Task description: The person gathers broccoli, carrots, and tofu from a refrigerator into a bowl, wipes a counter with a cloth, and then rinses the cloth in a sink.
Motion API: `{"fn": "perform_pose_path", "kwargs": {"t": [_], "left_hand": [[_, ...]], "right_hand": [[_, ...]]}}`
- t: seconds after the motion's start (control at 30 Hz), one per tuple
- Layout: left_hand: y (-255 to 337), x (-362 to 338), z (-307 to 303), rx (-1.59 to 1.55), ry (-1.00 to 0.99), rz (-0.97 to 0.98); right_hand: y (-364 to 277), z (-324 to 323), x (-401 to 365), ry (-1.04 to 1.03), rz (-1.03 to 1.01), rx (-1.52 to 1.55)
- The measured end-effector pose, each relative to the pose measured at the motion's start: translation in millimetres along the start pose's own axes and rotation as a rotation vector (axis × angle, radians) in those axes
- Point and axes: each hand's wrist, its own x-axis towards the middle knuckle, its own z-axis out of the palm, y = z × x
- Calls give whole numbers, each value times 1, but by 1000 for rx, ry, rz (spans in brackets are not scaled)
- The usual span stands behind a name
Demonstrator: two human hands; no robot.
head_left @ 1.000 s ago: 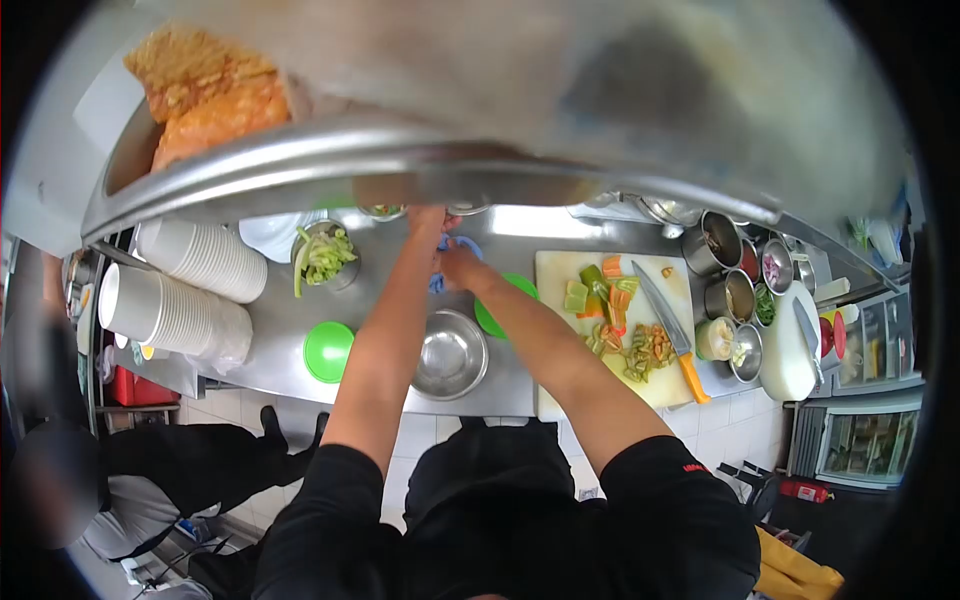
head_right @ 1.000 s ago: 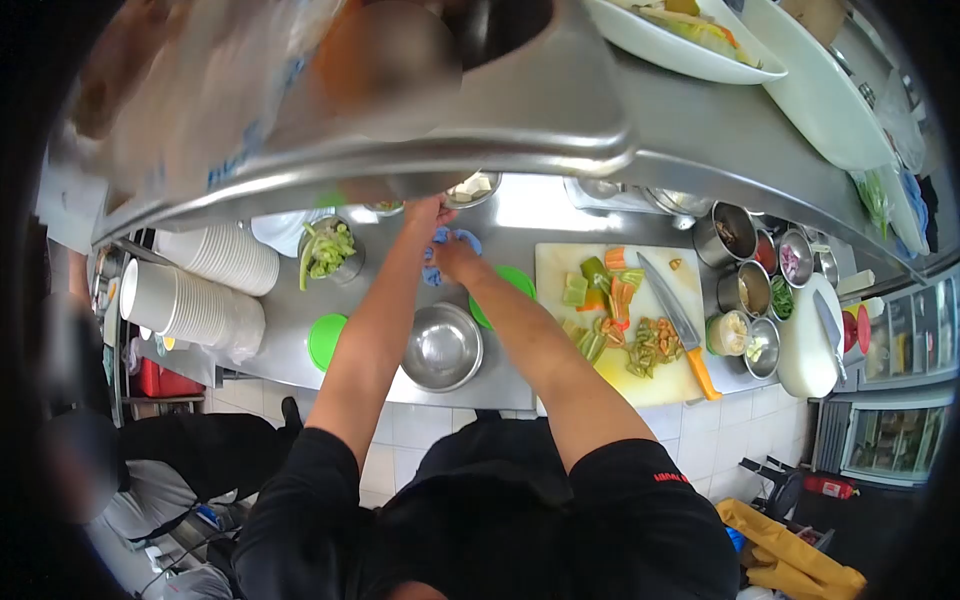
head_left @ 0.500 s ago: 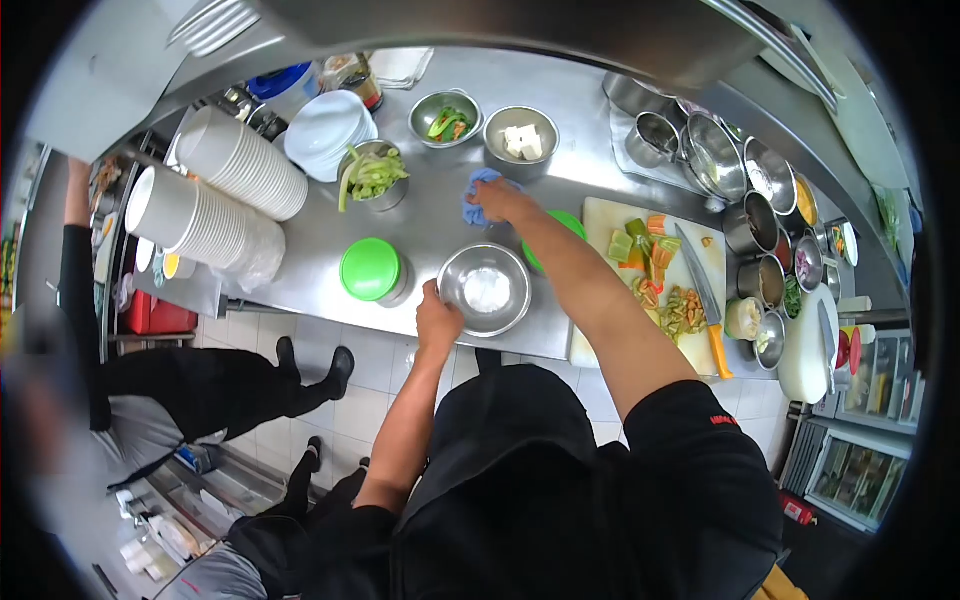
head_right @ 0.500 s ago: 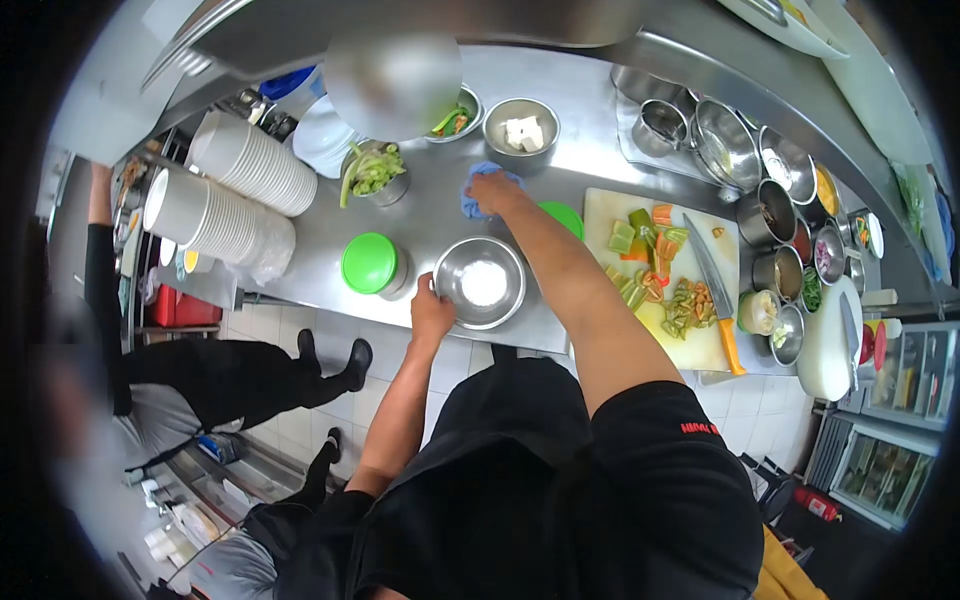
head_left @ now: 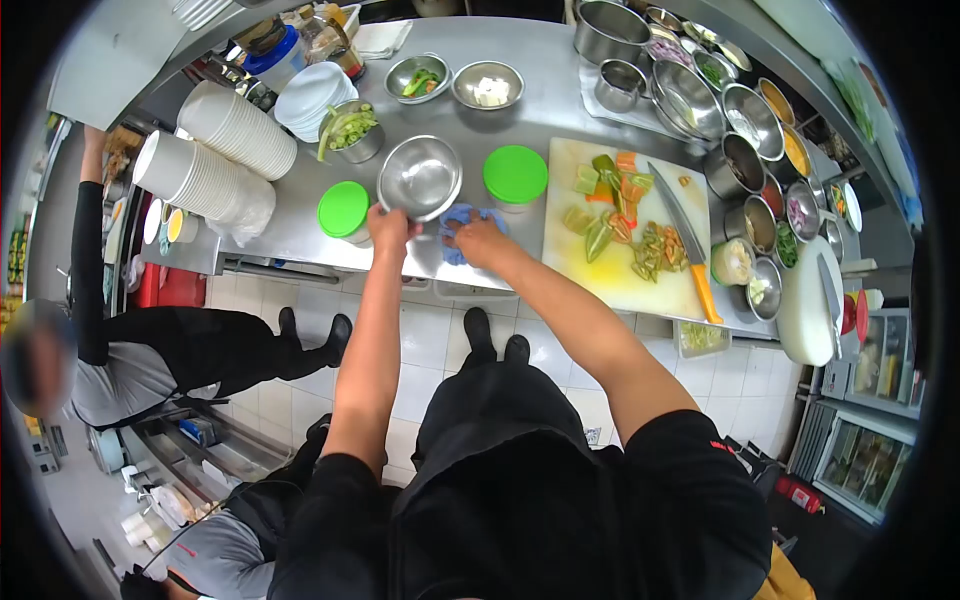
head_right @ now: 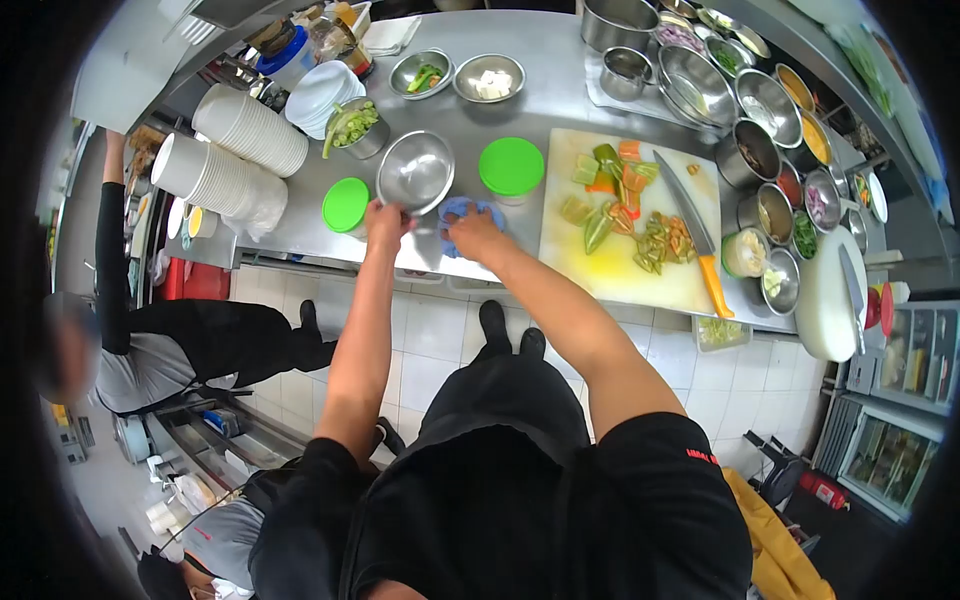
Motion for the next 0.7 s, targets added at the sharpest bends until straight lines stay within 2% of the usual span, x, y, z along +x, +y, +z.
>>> {"fn": "perform_pose_path", "kwargs": {"t": [0.17, 0.23, 0.27, 0.33, 0.37, 0.4, 0.43, 0.5, 0.53, 0.6, 0.63, 0.7], "left_hand": [[-24, 12, 44, -160, -126, -68], [-35, 4, 49, -229, -260, -171], [-40, -14, 50, -167, -239, -157], [-77, -25, 34, -34, -485, -190], [-97, -40, 21, 262, -687, -32], [-99, -81, 21, 498, -524, -104], [-137, -101, 7, 558, -483, 119], [-157, -134, -31, 626, -592, 288], [-160, -140, -46, 688, -637, 352], [-184, -123, -73, 618, -659, 424], [-178, -119, -84, 637, -657, 384], [-169, -103, -110, 650, -635, 296]], "right_hand": [[-9, 10, -70, 52, 50, 35], [-11, 18, -89, 198, 65, -22], [-14, 17, -99, 202, 83, -22], [-23, 17, -117, 290, 68, 41], [-30, 22, -123, 298, 86, 44], [-40, 29, -131, 139, 128, 36], [-51, 38, -143, -27, 166, 30], [-68, 93, -187, 84, 218, 0], [-64, 141, -215, -26, 301, 31], [-68, 178, -284, -447, 532, 33], [-78, 200, -332, -508, 646, 14], [-104, 222, -421, -733, 1051, 183]]}}
